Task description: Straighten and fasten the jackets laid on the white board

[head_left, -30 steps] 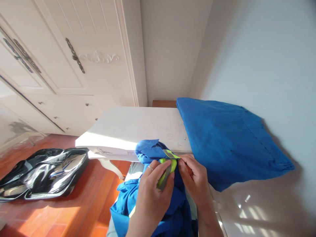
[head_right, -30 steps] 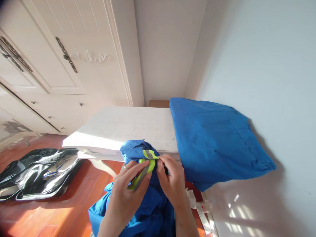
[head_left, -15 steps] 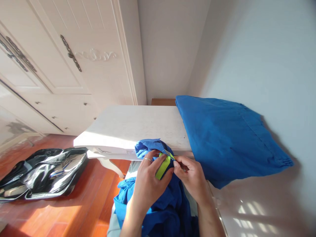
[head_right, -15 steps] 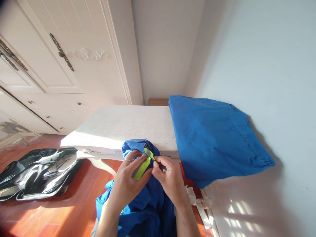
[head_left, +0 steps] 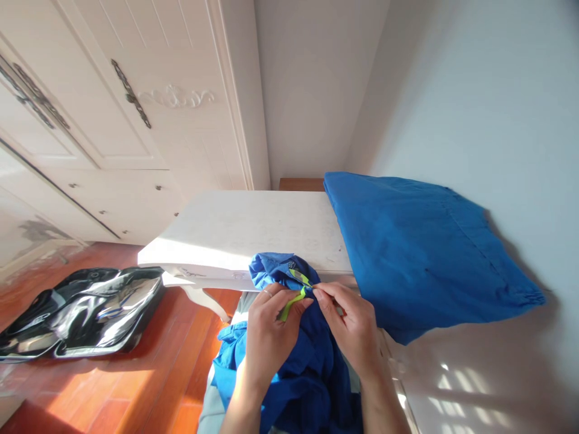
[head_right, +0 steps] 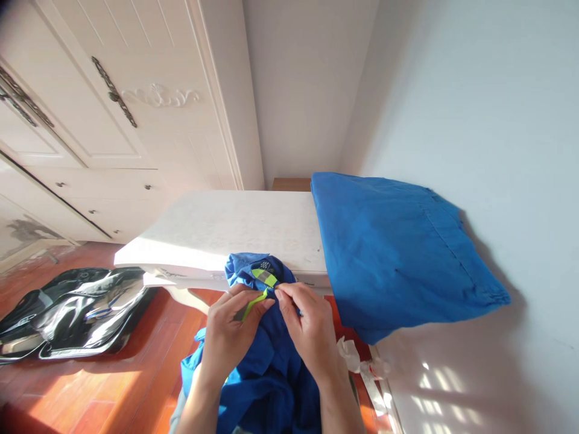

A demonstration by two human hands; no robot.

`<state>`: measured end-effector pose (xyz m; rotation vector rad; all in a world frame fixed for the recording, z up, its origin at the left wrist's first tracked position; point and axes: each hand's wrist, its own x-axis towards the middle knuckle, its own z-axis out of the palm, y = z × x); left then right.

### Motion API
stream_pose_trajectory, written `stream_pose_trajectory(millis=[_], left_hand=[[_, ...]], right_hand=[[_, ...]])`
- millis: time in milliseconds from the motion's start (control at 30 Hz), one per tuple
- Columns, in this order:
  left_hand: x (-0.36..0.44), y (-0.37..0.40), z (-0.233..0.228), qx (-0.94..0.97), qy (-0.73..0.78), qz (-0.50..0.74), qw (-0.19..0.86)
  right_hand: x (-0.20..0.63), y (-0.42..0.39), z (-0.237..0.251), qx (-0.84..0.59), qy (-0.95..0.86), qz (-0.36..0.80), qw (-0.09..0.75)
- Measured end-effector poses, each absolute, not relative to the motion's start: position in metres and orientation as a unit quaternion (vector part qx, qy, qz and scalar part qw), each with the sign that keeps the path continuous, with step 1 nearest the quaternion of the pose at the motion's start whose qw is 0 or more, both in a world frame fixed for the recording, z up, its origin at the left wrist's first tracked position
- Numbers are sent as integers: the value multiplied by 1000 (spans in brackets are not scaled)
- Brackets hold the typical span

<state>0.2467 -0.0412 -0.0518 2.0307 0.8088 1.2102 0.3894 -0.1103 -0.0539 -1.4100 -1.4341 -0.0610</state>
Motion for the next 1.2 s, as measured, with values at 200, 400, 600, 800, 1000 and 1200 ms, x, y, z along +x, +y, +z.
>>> stream_pose_trajectory(millis=[200,400,600,800,1000,1200], left_hand=[[242,-42,-40,748,291,412,432],[244,-43,-45,723,339,430,421],[244,-47,-46,759,328,457,327],[244,-49,-44,806,261,469,250],[248,-51,-43,819,246,477,203],[247,-50,-44,810,265,479,213]], right_hand=[[385,-110,-54,-604,-563,62,561],[386,-111,-52,-609,-549,120,560],[390,-116,-45,-605,-571,56,552],[403,-123,-43,-583,-617,59,525],[394,-118,-49,-611,-581,-25,536],[385,-113,-51,-635,-559,-48,530]])
